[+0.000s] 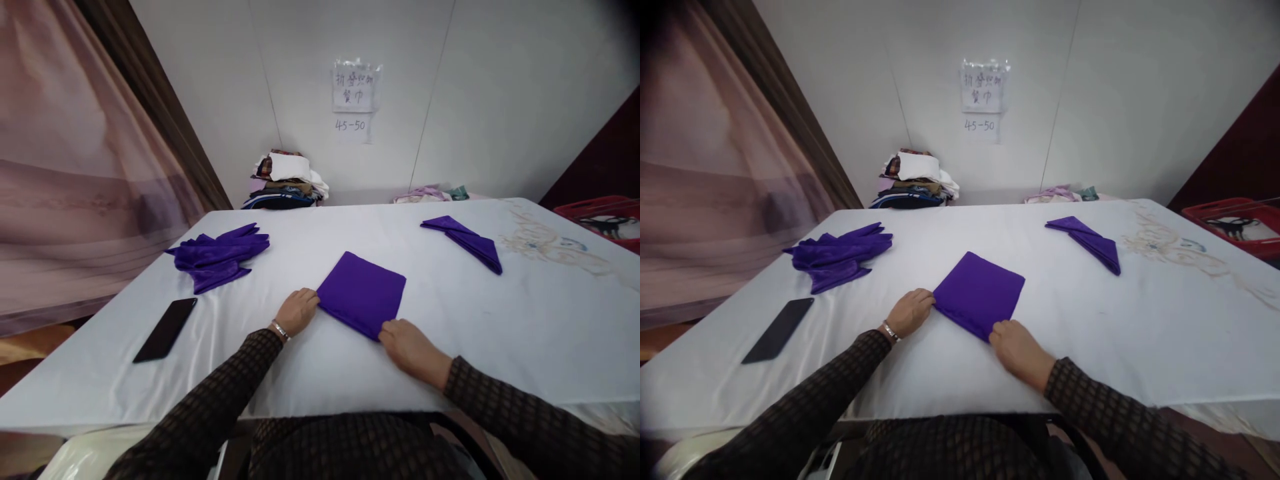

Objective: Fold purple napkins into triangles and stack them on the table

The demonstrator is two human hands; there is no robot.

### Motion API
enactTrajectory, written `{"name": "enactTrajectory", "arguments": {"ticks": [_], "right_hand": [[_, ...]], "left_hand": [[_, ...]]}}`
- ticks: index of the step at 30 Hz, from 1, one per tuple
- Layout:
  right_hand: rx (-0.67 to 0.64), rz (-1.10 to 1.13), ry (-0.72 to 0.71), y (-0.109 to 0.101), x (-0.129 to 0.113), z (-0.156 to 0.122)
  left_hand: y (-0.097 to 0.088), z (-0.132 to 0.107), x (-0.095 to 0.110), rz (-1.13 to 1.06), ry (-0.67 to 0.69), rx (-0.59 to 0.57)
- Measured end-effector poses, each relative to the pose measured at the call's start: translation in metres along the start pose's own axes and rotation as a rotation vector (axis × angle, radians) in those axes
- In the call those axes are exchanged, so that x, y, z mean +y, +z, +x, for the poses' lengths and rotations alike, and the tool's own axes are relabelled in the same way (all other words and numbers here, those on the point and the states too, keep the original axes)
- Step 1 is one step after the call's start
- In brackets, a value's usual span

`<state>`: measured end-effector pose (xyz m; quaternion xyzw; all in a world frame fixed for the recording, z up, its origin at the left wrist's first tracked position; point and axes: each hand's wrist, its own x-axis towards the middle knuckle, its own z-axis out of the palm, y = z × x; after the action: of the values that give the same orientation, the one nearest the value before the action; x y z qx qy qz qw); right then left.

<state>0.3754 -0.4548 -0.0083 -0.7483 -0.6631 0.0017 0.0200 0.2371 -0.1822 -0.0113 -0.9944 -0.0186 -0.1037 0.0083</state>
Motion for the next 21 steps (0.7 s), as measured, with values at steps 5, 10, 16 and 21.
{"name": "enactTrajectory", "arguments": {"ticks": [5, 10, 16, 21], "right_hand": [[-0.175, 0.092, -0.027, -0.023, -0.029, 0.008], [-0.014, 0.244, -0.059, -0.048, -0.002, 0.062], [0.004, 0.362, -0.185, -0.009, -0.009, 0.156], [-0.086, 0.353, -0.136, 0.018, 0.007, 0.188]], "left_hand": [[0.004, -0.023, -0.014, -0.239, -0.022, 0.057], [0.013, -0.001, 0.006, -0.312, -0.194, 0.176], [0.038, 0.016, 0.032, -0.103, -0.314, -0.020], [0.044, 0.014, 0.034, -0.034, -0.334, -0.057]]}}
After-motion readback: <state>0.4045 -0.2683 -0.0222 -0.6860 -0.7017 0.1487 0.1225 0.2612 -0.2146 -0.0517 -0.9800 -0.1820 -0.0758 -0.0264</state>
